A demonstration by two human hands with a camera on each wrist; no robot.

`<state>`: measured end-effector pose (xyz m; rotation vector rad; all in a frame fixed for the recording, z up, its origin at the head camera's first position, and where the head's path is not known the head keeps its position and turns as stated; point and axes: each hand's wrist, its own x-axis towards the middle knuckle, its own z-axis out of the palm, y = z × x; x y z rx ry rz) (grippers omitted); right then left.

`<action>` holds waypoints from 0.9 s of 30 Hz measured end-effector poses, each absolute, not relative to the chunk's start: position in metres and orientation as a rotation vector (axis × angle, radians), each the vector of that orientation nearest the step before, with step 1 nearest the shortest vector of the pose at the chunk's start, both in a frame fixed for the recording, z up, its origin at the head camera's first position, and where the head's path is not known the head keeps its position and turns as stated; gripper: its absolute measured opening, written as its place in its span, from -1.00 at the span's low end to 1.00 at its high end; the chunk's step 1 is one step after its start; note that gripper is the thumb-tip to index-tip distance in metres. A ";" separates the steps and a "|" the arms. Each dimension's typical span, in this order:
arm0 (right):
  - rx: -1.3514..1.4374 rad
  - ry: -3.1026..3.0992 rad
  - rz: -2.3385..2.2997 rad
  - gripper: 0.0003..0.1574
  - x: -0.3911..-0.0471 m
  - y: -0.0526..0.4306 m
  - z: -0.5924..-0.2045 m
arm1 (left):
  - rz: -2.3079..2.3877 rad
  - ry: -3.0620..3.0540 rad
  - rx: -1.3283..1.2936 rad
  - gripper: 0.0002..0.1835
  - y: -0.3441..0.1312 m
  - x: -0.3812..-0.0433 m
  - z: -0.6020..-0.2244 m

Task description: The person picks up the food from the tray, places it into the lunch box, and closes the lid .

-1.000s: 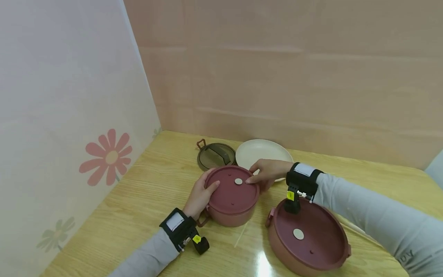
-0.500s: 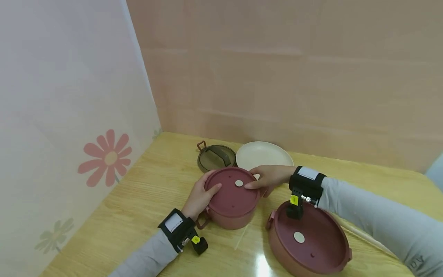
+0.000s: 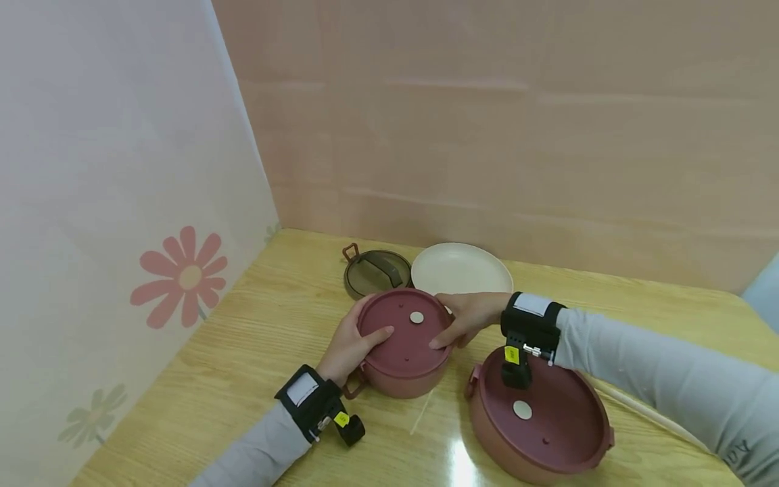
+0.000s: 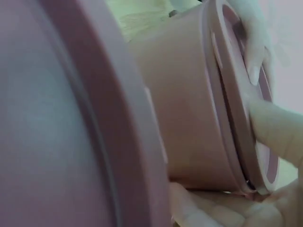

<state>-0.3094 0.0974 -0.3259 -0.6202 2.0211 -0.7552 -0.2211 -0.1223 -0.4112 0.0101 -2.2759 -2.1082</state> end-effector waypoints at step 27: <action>-0.608 2.079 -0.656 -0.06 -0.305 0.088 -0.322 | -2.160 -2.281 0.030 -0.33 -0.123 -0.220 -0.404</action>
